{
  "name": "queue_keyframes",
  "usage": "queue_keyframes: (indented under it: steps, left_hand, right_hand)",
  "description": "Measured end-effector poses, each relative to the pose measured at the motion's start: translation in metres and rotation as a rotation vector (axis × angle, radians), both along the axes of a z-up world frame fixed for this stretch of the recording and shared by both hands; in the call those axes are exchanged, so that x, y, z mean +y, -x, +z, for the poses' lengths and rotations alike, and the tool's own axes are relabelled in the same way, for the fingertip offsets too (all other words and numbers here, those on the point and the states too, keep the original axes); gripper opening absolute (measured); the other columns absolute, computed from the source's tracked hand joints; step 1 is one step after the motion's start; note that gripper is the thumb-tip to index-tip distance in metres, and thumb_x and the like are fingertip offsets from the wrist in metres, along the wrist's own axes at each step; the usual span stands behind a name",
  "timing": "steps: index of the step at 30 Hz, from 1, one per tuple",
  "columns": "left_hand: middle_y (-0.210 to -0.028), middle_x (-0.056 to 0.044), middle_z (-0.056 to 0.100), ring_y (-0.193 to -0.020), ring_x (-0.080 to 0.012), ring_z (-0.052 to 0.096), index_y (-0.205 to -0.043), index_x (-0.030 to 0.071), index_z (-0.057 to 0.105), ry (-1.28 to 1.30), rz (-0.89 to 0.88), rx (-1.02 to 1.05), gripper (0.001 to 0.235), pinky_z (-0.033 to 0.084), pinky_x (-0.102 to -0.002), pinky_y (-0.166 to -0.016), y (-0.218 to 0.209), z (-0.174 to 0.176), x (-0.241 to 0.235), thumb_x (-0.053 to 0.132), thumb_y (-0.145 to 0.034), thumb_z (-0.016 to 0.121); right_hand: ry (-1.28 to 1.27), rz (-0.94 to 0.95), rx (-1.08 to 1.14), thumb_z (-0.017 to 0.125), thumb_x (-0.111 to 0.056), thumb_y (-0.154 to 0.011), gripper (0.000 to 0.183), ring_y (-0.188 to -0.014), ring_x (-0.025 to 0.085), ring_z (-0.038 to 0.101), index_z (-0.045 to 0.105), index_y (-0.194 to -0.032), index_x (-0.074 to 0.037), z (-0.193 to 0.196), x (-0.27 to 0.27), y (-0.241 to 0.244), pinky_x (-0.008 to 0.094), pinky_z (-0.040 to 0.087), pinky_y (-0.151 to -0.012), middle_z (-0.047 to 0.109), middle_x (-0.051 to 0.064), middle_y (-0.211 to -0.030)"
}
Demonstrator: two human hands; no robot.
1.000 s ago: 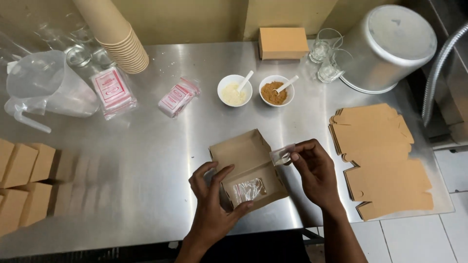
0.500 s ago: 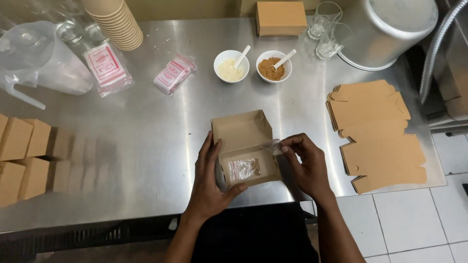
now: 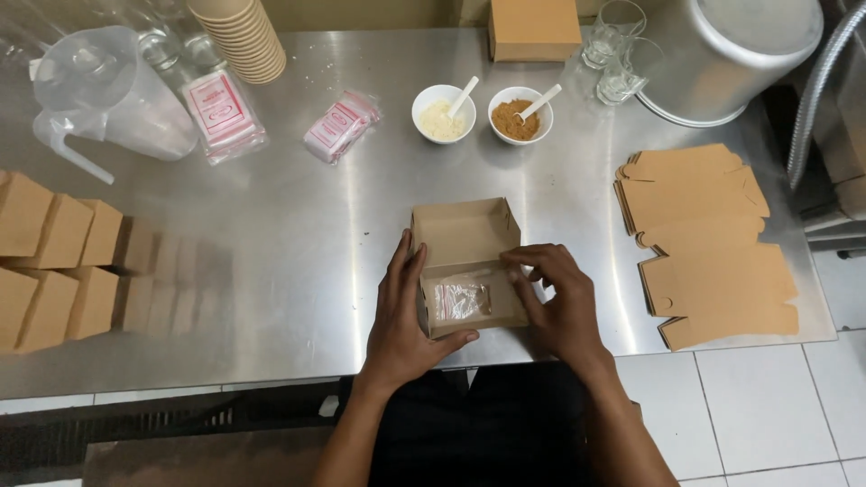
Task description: The person scoops a white powder into a small plastic bag, seals it, and places it inside a cardboard box. They then close the box and begin folding a flat cardboard piece into a box shape.
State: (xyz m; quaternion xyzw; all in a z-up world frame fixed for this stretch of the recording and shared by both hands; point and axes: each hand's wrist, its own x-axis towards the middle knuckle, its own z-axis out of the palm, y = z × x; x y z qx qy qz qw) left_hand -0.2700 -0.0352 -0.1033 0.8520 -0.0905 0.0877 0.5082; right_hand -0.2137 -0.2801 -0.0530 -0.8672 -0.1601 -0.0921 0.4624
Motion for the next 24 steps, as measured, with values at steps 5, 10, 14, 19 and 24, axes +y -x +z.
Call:
queue_keyframes:
  steps: [5,10,14,19,24]
  left_hand:
    - [-0.192,-0.033,0.021,-0.174,-0.0578,0.032,-0.184,0.005,0.029,0.0,0.007,0.004,0.141,0.022,-0.077,-0.14,0.0,0.002,-0.001,0.052,-0.078,0.108]
    - [-0.192,-0.032,0.022,-0.174,-0.058,0.032,-0.184,0.005,0.028,-0.01,0.006,0.029,0.141,0.023,-0.078,-0.139,-0.002,0.006,-0.001,0.052,-0.078,0.108]
    - [-0.193,-0.03,0.021,-0.175,-0.0564,0.03,-0.185,0.007,0.028,-0.009,0.012,0.049,0.141,0.022,-0.077,-0.14,-0.001,0.004,-0.002,0.052,-0.078,0.108]
    - [-0.193,-0.028,0.022,-0.176,-0.0535,0.03,-0.185,0.008,0.028,0.001,0.029,0.041,0.14,0.022,-0.075,-0.141,0.001,0.005,-0.002,0.054,-0.079,0.107]
    - [-0.191,-0.031,0.023,-0.175,-0.0574,0.03,-0.184,0.006,0.03,0.023,0.021,0.05,0.138,0.022,-0.079,-0.139,0.0,0.007,-0.002,0.053,-0.079,0.107]
  right_hand:
    - [-0.139,-0.131,0.013,0.079,0.001,-0.11,0.018,-0.085,0.022,0.063,0.086,-0.126,-0.005,-0.034,-0.015,0.005,0.038,0.057,-0.078,0.083,0.012,-0.108]
    - [0.06,-0.095,-0.096,0.086,-0.013,-0.108,0.018,-0.101,0.024,0.057,0.089,-0.126,-0.017,-0.028,-0.007,0.013,0.041,0.053,-0.09,0.067,0.002,-0.111]
    - [0.316,-0.036,-0.029,0.092,-0.024,-0.1,0.021,-0.112,0.031,0.047,0.091,-0.12,-0.029,-0.015,0.007,0.013,0.05,0.048,-0.108,0.057,0.003,-0.127]
    - [0.373,0.048,0.023,0.094,-0.025,-0.096,0.008,-0.115,0.033,0.046,0.091,-0.103,-0.025,-0.016,0.002,0.011,0.054,0.046,-0.111,0.058,0.004,-0.13]
    - [0.185,0.002,0.018,0.09,-0.029,-0.105,0.01,-0.111,0.028,0.047,0.084,-0.109,-0.021,-0.03,-0.008,0.008,0.047,0.047,-0.101,0.062,0.003,-0.125]
